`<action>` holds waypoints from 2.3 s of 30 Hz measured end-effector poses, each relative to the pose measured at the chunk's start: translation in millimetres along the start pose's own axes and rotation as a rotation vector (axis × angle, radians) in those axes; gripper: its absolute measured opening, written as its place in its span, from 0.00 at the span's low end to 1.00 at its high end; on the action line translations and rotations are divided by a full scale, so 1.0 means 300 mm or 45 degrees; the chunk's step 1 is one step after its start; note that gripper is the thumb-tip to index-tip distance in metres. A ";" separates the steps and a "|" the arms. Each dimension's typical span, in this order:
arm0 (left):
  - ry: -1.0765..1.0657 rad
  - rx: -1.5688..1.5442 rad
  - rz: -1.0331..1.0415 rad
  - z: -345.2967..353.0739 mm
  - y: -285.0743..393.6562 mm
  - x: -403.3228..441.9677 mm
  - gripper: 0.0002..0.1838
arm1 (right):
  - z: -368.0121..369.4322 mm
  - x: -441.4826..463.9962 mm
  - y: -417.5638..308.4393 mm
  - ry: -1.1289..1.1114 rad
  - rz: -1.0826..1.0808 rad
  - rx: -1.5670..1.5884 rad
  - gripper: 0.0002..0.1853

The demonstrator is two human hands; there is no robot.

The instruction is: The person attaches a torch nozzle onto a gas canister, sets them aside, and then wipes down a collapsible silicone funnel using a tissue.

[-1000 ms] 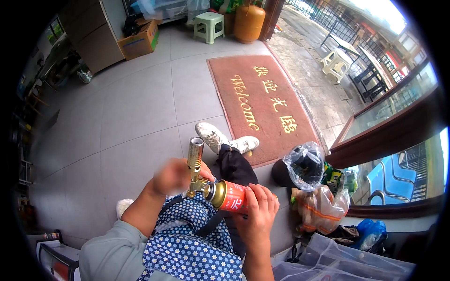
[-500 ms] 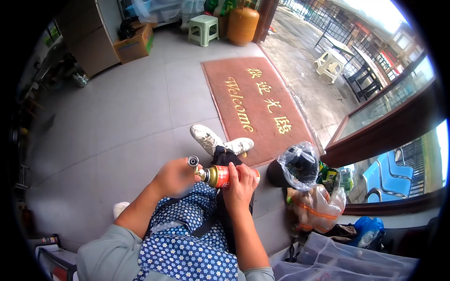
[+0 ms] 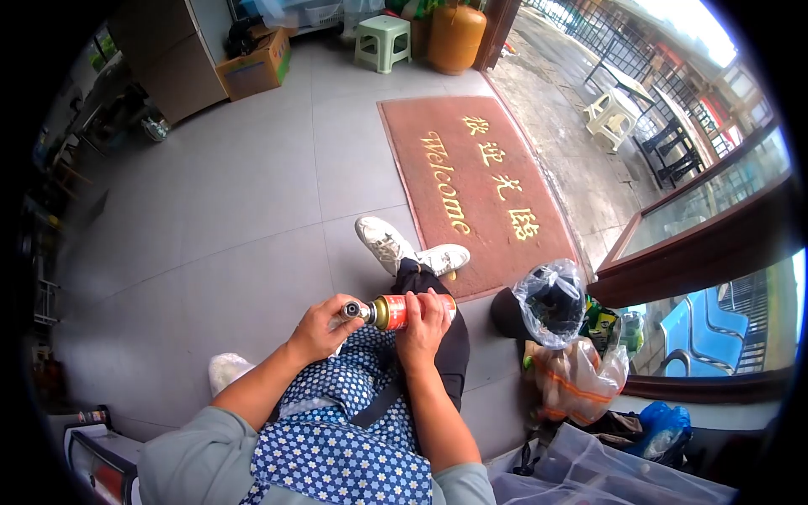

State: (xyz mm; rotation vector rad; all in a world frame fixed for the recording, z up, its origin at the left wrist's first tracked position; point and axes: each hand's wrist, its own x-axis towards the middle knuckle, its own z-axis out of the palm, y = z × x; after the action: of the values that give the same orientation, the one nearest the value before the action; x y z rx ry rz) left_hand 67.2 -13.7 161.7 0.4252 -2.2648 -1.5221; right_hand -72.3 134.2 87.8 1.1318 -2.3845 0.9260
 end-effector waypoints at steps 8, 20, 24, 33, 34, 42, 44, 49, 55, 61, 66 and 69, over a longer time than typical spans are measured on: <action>0.212 -0.141 -0.083 -0.092 -0.030 0.014 0.29 | -0.042 0.038 -0.028 -0.004 0.078 0.229 0.40; -0.167 -0.309 -0.136 0.067 -0.016 0.015 0.36 | -0.255 0.101 -0.158 -0.497 1.023 1.580 0.37; -0.218 -0.542 -0.177 0.056 0.021 0.042 0.42 | -0.284 0.086 -0.167 -0.493 0.712 1.272 0.38; -0.264 -0.923 -0.313 0.055 0.058 0.040 0.38 | -0.333 0.088 -0.201 -0.551 0.403 1.115 0.38; -0.283 -0.943 -0.308 0.052 0.058 0.038 0.37 | -0.338 0.086 -0.192 -0.556 0.398 1.123 0.38; -0.363 -1.028 -0.376 0.028 0.102 0.030 0.33 | -0.411 0.128 -0.196 -0.379 0.580 1.270 0.24; -0.303 -0.970 -0.354 0.043 0.100 0.024 0.35 | -0.429 0.144 -0.232 -0.170 0.429 1.167 0.35; -0.317 -1.000 -0.351 0.058 0.080 0.021 0.39 | -0.439 0.150 -0.271 0.134 -0.018 0.948 0.55; -0.289 -0.980 -0.272 0.074 0.076 0.016 0.46 | -0.451 0.166 -0.283 -0.181 0.052 0.762 0.37; -0.226 -0.790 -0.126 0.111 0.118 0.037 0.39 | -0.433 0.143 -0.298 -0.153 0.136 0.786 0.39; 0.006 -0.548 0.070 0.109 0.192 0.035 0.36 | -0.469 0.162 -0.306 -0.044 0.088 0.701 0.34; 0.103 -0.380 0.061 0.093 0.160 0.046 0.37 | -0.501 0.161 -0.312 -0.106 0.178 0.803 0.32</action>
State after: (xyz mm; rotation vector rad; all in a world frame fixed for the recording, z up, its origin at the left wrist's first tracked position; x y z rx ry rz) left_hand 40.1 20.6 198.8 0.3369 -1.9315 -1.7487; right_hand -25.3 166.2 262.4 1.2280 -2.3172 1.7946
